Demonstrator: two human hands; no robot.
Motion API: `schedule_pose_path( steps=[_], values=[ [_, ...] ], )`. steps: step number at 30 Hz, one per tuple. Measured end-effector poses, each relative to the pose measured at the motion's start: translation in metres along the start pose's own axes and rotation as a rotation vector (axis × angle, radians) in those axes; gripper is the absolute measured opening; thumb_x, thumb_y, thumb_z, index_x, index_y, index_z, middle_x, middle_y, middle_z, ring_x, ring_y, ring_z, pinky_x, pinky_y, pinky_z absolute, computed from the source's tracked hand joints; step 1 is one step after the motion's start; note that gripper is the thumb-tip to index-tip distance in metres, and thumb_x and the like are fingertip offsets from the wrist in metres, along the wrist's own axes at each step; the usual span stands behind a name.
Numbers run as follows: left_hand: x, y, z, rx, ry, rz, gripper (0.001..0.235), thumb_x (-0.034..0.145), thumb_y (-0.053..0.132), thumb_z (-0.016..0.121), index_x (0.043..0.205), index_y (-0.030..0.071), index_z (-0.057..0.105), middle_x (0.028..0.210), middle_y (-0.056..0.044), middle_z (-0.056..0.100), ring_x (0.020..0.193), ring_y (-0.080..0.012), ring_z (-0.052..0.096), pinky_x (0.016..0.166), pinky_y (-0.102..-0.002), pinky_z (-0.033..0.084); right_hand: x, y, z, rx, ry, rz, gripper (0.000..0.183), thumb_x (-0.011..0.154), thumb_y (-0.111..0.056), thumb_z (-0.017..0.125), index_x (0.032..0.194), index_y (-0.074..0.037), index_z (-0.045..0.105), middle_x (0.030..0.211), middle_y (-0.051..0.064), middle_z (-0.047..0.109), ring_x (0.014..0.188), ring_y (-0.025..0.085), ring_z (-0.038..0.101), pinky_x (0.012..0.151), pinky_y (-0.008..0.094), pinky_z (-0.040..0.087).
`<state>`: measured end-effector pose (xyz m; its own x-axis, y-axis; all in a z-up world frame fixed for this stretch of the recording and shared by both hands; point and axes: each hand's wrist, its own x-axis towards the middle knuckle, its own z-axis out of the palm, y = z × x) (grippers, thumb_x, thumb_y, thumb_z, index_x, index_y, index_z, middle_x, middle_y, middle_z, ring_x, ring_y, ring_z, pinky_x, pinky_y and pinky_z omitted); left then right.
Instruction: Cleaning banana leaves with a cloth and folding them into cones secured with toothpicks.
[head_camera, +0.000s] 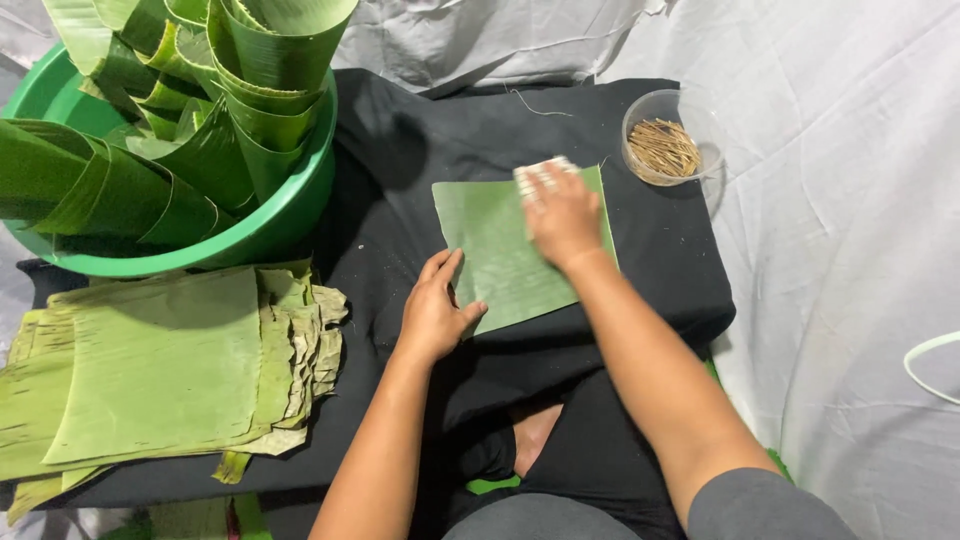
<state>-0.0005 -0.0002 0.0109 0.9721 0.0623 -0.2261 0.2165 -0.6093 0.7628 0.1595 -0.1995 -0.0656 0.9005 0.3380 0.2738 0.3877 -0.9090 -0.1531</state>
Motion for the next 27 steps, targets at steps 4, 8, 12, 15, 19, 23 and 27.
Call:
schedule_pose_path(
  steps=[4,8,12,15,19,23,27],
  values=[
    [0.0,-0.005,0.003,-0.009,0.011,0.003,0.086,0.078,0.019,0.084,0.153,0.001,0.045,0.156,-0.019,0.044,0.139,-0.0418,0.049,0.112,-0.051,0.046,0.007,0.051,0.02,0.019,0.146,0.07,0.036,0.096,-0.023,0.058,0.129,-0.025,0.072,0.136,0.002,0.063,0.125,0.029,0.054,0.088,0.049,0.048],
    [0.004,-0.011,0.006,0.009,0.025,0.017,0.087,0.076,0.02,0.085,0.152,0.001,0.046,0.155,-0.018,0.044,0.138,-0.0414,0.051,0.112,-0.051,0.047,-0.003,-0.011,-0.019,0.187,0.343,-0.151,0.031,0.093,-0.01,0.055,0.118,-0.015,0.074,0.123,0.009,0.067,0.118,0.033,0.059,0.091,0.047,0.048],
    [-0.001,0.001,0.007,0.049,0.048,0.023,0.077,0.077,0.015,0.08,0.146,-0.003,0.051,0.153,-0.02,0.046,0.135,-0.0424,0.053,0.11,-0.05,0.048,-0.057,-0.102,-0.03,0.227,0.066,-0.291,0.04,0.095,-0.019,0.052,0.131,-0.022,0.067,0.136,0.009,0.062,0.122,0.034,0.058,0.086,0.05,0.05],
    [0.003,-0.004,0.007,0.034,0.045,0.028,0.082,0.075,0.015,0.082,0.147,-0.004,0.05,0.154,-0.02,0.045,0.136,-0.0429,0.052,0.111,-0.05,0.048,-0.061,-0.092,-0.021,0.221,-0.086,-0.207,0.047,0.097,-0.023,0.051,0.142,-0.021,0.06,0.142,0.012,0.058,0.127,0.036,0.056,0.084,0.051,0.052],
    [0.003,-0.008,0.008,0.022,0.037,0.043,0.086,0.075,0.017,0.084,0.15,-0.002,0.047,0.154,-0.02,0.046,0.136,-0.0429,0.052,0.11,-0.052,0.048,-0.053,-0.027,-0.028,0.116,-0.062,-0.103,0.044,0.098,-0.022,0.051,0.14,-0.021,0.063,0.143,0.012,0.06,0.128,0.035,0.057,0.086,0.052,0.054],
    [0.002,-0.007,0.008,0.025,0.043,0.017,0.087,0.076,0.02,0.084,0.153,0.002,0.046,0.155,-0.018,0.045,0.136,-0.041,0.053,0.11,-0.051,0.048,-0.047,0.047,0.0,-0.031,0.174,0.015,0.041,0.095,-0.021,0.056,0.133,-0.023,0.069,0.135,0.005,0.063,0.12,0.031,0.058,0.082,0.047,0.052],
    [-0.001,-0.001,0.007,0.026,0.036,0.006,0.088,0.077,0.02,0.085,0.153,0.003,0.046,0.156,-0.017,0.045,0.136,-0.0403,0.053,0.11,-0.05,0.048,-0.044,0.024,-0.028,0.147,0.398,-0.093,0.037,0.092,-0.013,0.053,0.122,-0.017,0.074,0.124,0.01,0.066,0.11,0.035,0.061,0.091,0.047,0.048]
  ],
)
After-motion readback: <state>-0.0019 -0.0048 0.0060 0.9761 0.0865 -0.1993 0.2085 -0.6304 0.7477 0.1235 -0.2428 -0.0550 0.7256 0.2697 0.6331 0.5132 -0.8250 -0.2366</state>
